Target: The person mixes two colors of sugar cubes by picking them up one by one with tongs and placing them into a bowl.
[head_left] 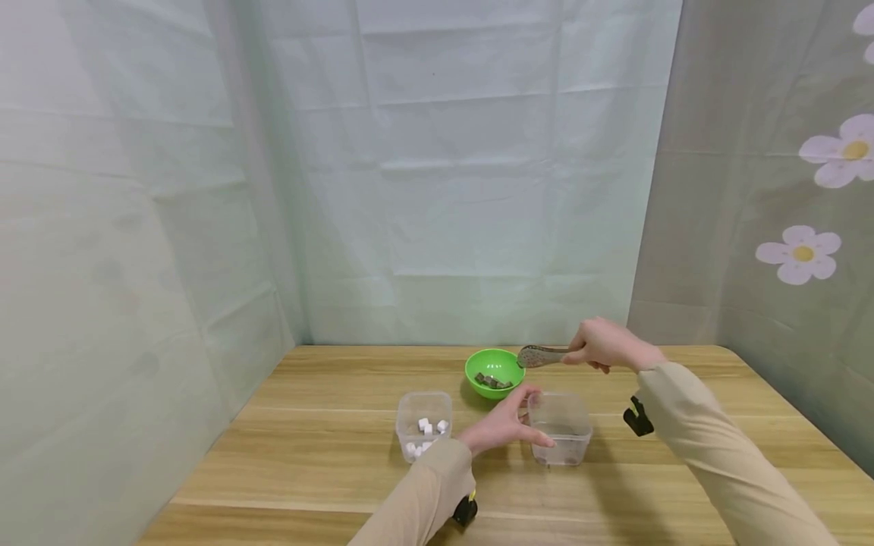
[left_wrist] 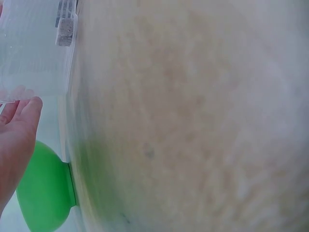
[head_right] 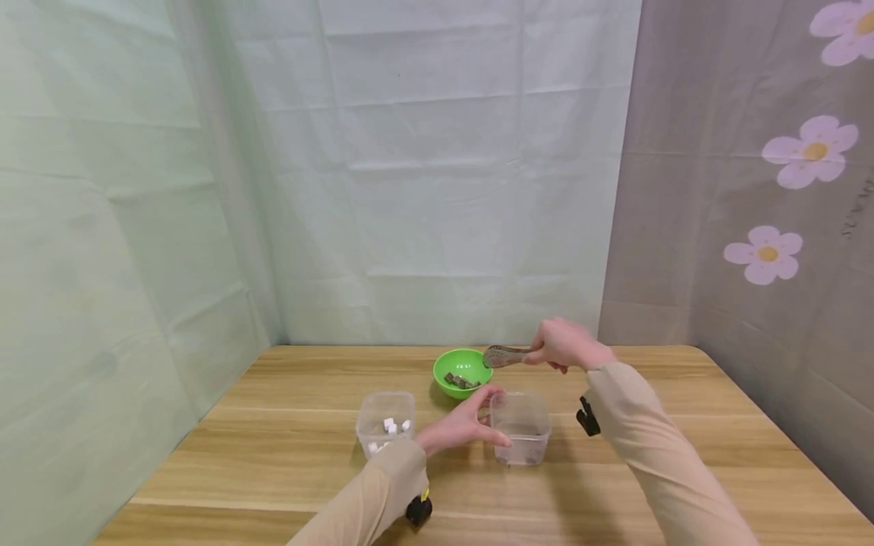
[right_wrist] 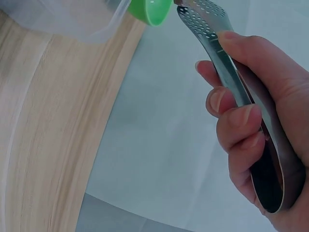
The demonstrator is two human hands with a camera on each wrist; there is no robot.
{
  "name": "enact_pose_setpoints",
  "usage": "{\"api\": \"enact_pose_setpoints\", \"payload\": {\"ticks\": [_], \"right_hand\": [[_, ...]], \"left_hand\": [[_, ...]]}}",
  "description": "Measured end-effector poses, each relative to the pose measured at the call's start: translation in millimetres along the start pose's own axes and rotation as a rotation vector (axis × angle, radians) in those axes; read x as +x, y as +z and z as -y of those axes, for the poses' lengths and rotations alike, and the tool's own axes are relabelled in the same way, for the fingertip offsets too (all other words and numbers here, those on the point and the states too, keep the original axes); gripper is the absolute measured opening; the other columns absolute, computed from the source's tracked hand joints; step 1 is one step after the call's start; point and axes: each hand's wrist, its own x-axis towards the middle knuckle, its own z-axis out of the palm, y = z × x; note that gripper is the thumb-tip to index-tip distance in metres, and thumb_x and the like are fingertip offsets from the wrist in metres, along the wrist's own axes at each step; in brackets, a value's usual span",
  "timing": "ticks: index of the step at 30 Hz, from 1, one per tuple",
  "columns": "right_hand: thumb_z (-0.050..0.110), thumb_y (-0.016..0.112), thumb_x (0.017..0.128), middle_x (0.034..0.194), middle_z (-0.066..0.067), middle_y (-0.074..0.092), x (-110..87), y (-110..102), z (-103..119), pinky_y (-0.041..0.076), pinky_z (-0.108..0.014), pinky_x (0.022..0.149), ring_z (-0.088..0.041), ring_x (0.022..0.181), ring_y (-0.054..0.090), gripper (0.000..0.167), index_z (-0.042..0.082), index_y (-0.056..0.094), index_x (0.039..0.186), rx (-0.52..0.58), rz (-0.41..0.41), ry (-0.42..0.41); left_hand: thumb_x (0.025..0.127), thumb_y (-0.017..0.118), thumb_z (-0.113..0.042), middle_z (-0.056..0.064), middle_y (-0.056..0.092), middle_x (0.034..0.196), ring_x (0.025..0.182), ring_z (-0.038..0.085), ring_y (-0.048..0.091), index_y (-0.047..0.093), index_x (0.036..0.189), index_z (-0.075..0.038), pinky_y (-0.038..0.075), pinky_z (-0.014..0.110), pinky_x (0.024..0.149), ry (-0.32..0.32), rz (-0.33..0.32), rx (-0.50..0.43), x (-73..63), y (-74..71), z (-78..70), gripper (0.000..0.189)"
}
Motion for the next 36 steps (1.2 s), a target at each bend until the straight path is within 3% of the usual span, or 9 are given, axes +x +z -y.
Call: {"api": "enact_pose_setpoints", "payload": {"ticks": [9, 15, 29, 36], "right_hand": [[0.019, 0.067, 0.082, 0.04, -0.001, 0.046, 10.0, 8.6, 2.4, 0.039, -0.026, 0.037, -0.008, 0.031, 0.038, 0.015, 0.02, 0.071, 0.068, -0.008, 0.003, 0.018], [0.019, 0.067, 0.082, 0.039, 0.001, 0.045, 13.9, 12.6, 5.6, 0.035, -0.023, 0.036, -0.007, 0.031, 0.036, 0.017, 0.02, 0.071, 0.066, -0.031, 0.013, 0.04], [0.021, 0.068, 0.081, 0.04, -0.001, 0.047, 15.3, 18.8, 3.5, 0.031, -0.021, 0.034, -0.006, 0.03, 0.034, 0.01, 0.013, 0.074, 0.079, -0.044, 0.033, 0.061], [0.023, 0.066, 0.083, 0.041, 0.002, 0.047, 8.2, 11.4, 1.9, 0.033, -0.023, 0.034, -0.008, 0.032, 0.037, 0.015, 0.019, 0.071, 0.069, -0.06, 0.014, 0.062]], "left_hand": [[0.069, 0.079, -0.023, -0.009, 0.04, 0.123, 0.113, 0.01, 0.037, 0.034, 0.134, -0.012, 0.036, 0.025, 0.09, 0.005, 0.009, -0.021, 1.1, 0.1, 0.4, 0.08], [0.069, 0.079, -0.023, -0.009, 0.039, 0.123, 0.113, 0.009, 0.037, 0.034, 0.134, -0.011, 0.036, 0.023, 0.09, 0.007, 0.012, -0.036, 2.7, 0.5, -0.8, 0.079], [0.07, 0.079, -0.023, -0.009, 0.04, 0.123, 0.113, 0.009, 0.037, 0.034, 0.134, -0.014, 0.036, 0.024, 0.09, 0.015, 0.015, -0.03, 2.0, 1.1, -4.1, 0.079], [0.069, 0.079, -0.021, -0.007, 0.041, 0.122, 0.112, 0.009, 0.038, 0.035, 0.133, -0.01, 0.036, 0.024, 0.09, 0.027, 0.005, -0.02, 1.0, 2.0, -4.5, 0.078]]}}
